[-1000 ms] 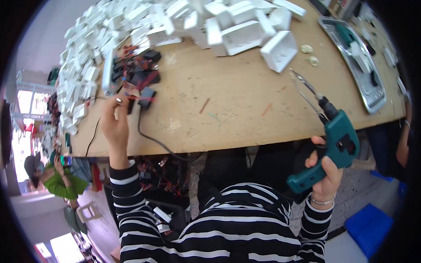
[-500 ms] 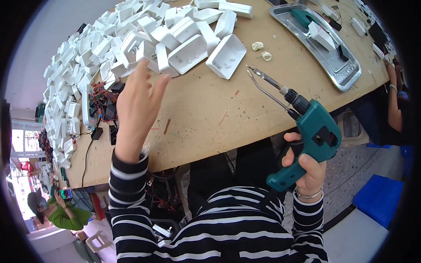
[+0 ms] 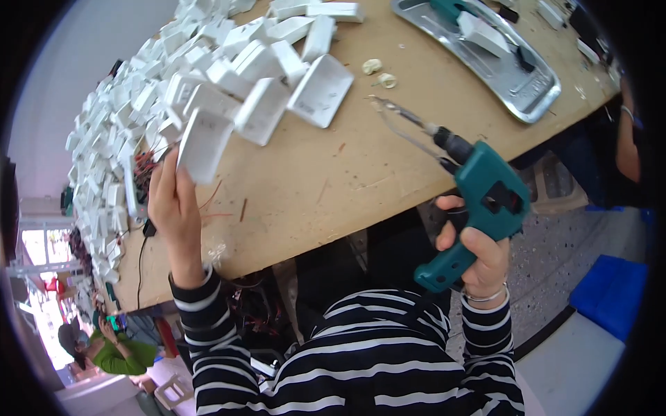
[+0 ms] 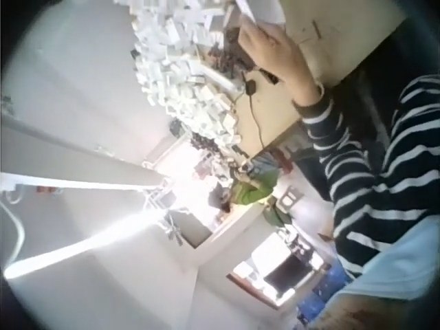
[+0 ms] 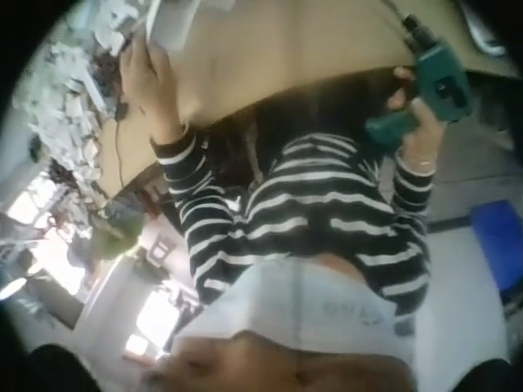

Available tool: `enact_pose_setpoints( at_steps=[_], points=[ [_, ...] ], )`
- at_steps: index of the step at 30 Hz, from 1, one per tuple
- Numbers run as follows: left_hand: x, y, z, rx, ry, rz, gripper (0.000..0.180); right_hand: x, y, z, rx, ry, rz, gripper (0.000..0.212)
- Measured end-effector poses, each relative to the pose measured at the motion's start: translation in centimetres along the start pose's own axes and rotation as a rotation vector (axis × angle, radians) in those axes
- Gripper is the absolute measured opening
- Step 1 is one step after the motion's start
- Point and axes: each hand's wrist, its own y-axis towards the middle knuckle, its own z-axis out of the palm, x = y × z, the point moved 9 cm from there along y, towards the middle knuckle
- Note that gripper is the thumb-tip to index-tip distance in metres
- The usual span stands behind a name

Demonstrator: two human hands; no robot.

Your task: Assembling electronic components into white plastic housings using a soldering gun.

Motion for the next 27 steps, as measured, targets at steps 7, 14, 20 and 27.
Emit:
enact_pose_setpoints(
  at_steps=[7,14,20,27],
  points=[
    [-4.5,-6.5,2.6,0.287,-0.253,0.072,0.031,-0.5,0.7,3.1,0.022,0.002,0.038,0.058],
    [-5.5,-5.4,3.6,0.273,-0.301,0.041,0.049,-0.5,-0.6,3.3,0.062,-0.027,0.01,0.064],
    [-3.4,-6.6,-3.0,0.148,-0.131,0.019,0.033,-0.6,-0.5,3.5,0.117,-0.033,0.0,0.069],
    [3.0,-5.0,-5.2,0.282,0.003,-0.092,0.021,-1.3,0.2,5.4,0.138,-0.054,0.015,0.071]
  ],
)
